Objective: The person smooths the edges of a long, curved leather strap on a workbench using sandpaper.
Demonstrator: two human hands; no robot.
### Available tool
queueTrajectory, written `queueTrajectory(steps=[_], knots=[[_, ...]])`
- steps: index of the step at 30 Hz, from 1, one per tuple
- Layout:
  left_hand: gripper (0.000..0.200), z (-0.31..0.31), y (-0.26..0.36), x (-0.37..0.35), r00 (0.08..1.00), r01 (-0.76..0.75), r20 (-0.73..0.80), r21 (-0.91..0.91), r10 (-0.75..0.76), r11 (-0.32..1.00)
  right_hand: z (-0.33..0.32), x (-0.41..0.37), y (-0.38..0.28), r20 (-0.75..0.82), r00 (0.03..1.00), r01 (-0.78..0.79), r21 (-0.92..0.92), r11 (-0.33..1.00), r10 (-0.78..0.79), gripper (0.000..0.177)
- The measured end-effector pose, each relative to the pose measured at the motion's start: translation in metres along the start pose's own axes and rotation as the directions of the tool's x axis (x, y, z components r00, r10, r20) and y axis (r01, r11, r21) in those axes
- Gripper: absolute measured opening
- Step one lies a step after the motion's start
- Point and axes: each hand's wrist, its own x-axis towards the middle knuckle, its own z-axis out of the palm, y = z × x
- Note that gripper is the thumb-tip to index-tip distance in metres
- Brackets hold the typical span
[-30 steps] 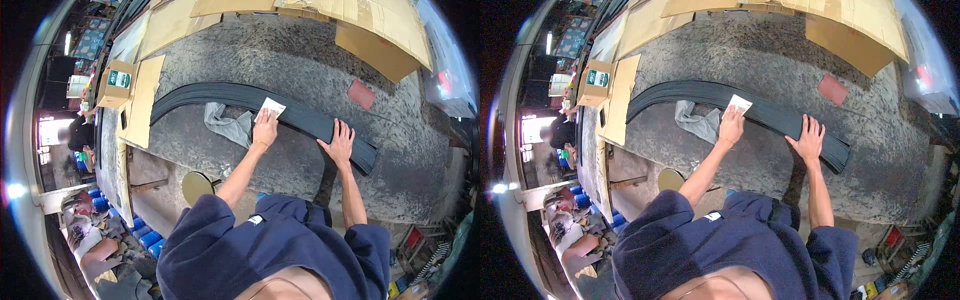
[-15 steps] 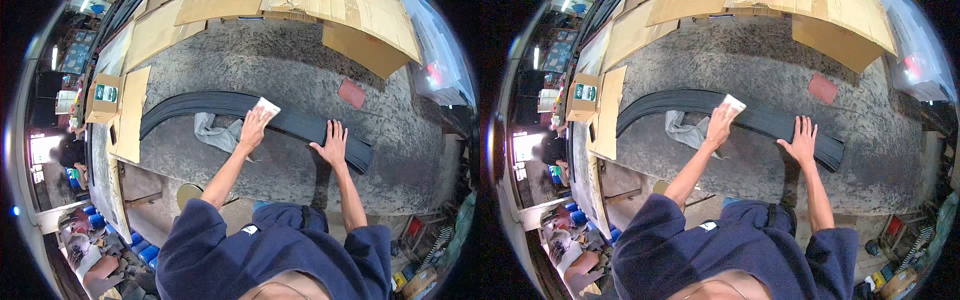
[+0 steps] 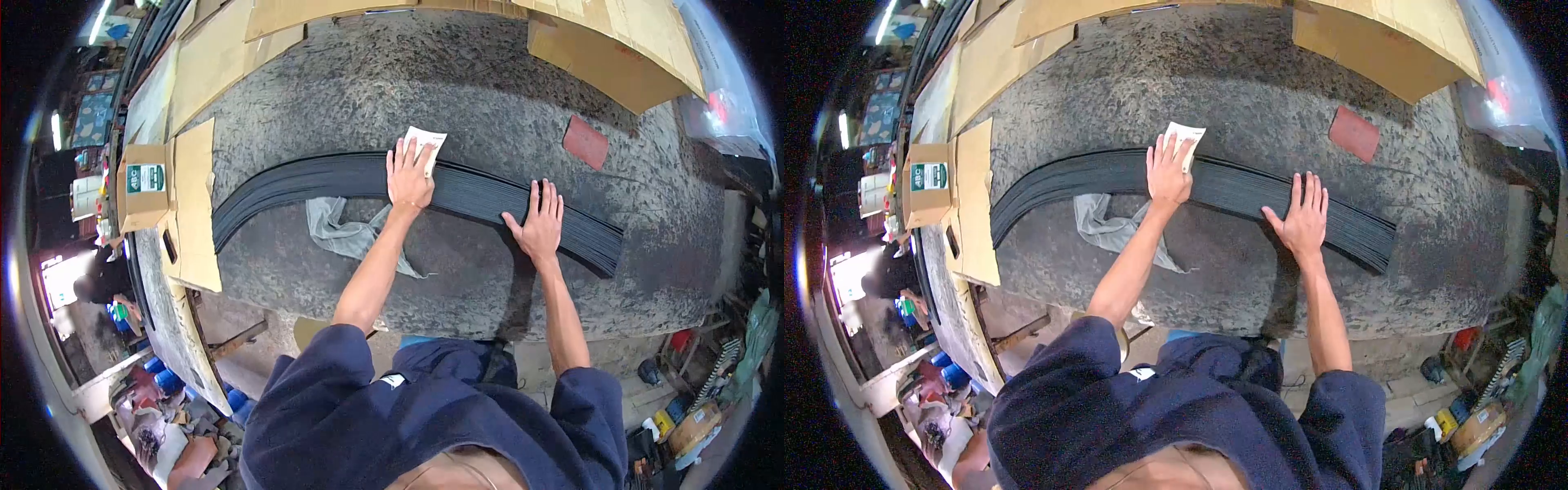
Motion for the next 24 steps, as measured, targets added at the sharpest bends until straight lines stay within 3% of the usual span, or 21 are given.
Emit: queueTrajectory(steps=[9,17,21,24], knots=[[0.06,0.007,-0.006,-0.002,0.998,-0.02,-0.056,-0.083,0.015,0.996,0.003,-0.005,0.0,0.011,1.0,-0.005,-0.061,0.998,0.006,0.092],[0.066,0.008,-0.008,-0.001,0.999,-0.039,-0.028,-0.035,0.038,0.999,0.005,-0.005,0.001,0.042,0.999,-0.024,-0.047,0.999,0.025,0.093],[0.059,0.001,-0.003,-0.001,0.997,-0.034,-0.076,0.0,0.033,0.999,0.005,-0.012,0.008,-0.025,0.999,0.045,-0.128,0.991,-0.048,0.1],[0.056,0.004,-0.005,-0.006,0.991,-0.046,-0.123,-0.012,0.044,0.999,-0.004,-0.027,0.027,0.024,0.994,0.109,-0.044,0.993,-0.108,0.103]])
